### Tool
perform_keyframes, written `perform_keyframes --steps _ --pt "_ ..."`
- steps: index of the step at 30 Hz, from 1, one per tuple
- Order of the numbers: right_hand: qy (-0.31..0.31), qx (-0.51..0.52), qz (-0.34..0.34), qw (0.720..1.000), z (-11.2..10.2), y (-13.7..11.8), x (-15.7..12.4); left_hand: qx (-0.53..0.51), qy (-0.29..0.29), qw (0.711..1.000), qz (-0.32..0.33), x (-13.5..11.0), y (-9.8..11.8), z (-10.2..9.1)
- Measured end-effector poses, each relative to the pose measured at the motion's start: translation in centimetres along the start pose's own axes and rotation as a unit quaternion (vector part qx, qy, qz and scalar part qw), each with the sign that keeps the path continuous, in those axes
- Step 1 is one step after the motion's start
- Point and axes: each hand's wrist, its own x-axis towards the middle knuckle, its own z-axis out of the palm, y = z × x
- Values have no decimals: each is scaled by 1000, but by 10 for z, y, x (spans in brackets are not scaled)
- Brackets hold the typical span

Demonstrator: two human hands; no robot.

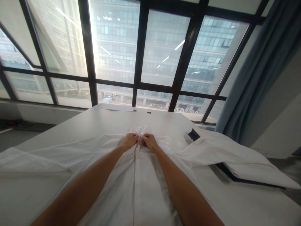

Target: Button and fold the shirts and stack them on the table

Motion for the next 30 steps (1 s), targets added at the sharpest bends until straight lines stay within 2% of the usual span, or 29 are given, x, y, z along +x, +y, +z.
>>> perform_keyframes --steps 2,4,6,10,15,20,25,30 --pt "33 -16 -43 998 2 2 -2 -18 0 999 35 -5 -2 0" --pt "45 -20 -57 997 4 5 -3 -39 -1 997 71 -9 -3 0" --pt "34 -6 -45 998 5 5 -4 -56 0 994 91 -11 -2 0" --pt "2 52 -28 998 5 2 -9 -65 14 995 80 -14 1 0" --pt "4 119 -2 993 3 -4 -12 -57 22 995 76 -14 1 0" --pt "-14 182 27 983 2 -4 -11 -64 13 991 115 -13 -4 0" --pt "-29 155 -2 988 2 0 -11 -87 -9 987 136 -12 -8 1" --pt "-30 122 -12 992 4 5 -9 -77 -1 987 142 -10 -11 2"
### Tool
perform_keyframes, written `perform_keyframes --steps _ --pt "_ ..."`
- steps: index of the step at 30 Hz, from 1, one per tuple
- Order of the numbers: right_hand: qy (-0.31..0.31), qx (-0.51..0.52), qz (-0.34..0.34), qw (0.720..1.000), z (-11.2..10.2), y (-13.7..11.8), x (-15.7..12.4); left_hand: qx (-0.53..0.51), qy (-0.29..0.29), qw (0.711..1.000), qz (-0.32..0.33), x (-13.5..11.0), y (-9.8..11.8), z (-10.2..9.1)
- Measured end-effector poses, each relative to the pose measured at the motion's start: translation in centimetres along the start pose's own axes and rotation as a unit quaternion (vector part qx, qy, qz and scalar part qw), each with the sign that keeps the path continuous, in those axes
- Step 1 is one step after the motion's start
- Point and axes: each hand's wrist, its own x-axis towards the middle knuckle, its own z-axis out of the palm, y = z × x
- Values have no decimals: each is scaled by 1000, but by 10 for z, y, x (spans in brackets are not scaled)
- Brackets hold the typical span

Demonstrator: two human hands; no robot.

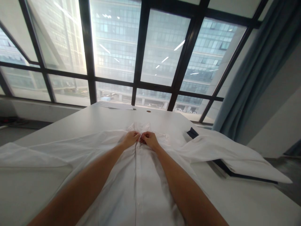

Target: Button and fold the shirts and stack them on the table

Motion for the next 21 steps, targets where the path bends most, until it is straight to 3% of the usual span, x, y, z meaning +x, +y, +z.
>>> perform_keyframes --steps 5,12,16,21 --pt "33 -107 -38 993 1 3 1 22 0 1000 -8 1 -3 1" --pt "83 -266 -123 953 1 1 -2 19 10 1000 -8 -2 1 1" --pt "76 -279 -153 945 2 2 -3 61 17 998 6 -4 3 0" --pt "70 -227 -158 959 1 8 1 125 31 991 38 -3 4 1"
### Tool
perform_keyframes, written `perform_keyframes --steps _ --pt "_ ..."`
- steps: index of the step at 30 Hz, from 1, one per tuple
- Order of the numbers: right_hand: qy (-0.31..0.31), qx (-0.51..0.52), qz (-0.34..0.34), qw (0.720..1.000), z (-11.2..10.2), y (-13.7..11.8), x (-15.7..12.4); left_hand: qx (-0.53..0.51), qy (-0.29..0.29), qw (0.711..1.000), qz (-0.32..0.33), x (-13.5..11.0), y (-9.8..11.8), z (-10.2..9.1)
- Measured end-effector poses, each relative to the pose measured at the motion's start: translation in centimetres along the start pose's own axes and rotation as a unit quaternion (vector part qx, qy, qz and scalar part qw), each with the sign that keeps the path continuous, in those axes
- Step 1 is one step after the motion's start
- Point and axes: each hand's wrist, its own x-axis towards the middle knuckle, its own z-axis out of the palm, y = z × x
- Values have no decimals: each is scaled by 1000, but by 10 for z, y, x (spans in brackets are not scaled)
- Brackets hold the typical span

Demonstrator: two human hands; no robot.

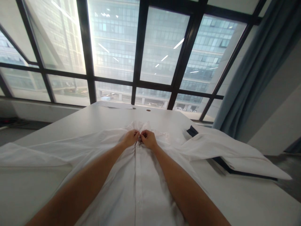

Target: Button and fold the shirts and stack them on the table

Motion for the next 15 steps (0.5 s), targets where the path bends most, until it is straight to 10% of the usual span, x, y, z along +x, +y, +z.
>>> perform_keyframes --steps 15 --pt "-56 100 30 993 -1 3 1 7 -24 999 41 2 -9 -1"
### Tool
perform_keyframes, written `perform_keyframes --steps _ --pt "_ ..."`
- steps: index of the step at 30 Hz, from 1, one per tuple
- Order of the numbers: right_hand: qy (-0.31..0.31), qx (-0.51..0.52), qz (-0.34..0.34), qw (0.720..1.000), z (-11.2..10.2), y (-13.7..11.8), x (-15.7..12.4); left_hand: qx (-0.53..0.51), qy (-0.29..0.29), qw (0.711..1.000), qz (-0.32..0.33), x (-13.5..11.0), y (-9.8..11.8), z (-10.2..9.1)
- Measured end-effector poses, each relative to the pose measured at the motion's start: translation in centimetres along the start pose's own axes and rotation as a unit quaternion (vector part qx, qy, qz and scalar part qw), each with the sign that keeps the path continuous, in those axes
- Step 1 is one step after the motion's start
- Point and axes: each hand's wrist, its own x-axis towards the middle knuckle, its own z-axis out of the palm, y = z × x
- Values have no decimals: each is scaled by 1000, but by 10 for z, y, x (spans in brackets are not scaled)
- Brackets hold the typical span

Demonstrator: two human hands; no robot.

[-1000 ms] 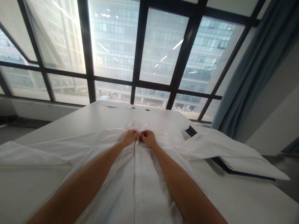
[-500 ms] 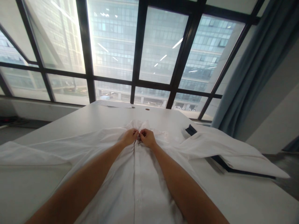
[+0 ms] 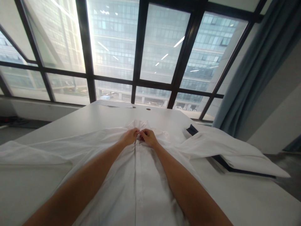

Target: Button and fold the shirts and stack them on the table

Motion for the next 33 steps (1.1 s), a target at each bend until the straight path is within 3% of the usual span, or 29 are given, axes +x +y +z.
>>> perform_keyframes --steps 7,13,20,23,28,33 --pt "-1 -3 31 1000 -1 2 2 8 -16 1000 -22 -5 10 -4" --pt "-46 50 39 997 -3 5 3 87 -4 996 -34 -6 11 -1" --pt "0 -22 6 1000 -1 4 3 8 -5 1000 -27 -6 14 -5" --pt "1 -32 -9 999 0 4 3 39 32 997 -54 -9 21 -8" --pt "-18 -85 -45 995 -2 -1 0 86 158 981 -71 -7 32 -15" --pt "-73 -138 -53 986 -10 -12 0 96 73 981 -154 -3 33 -18"
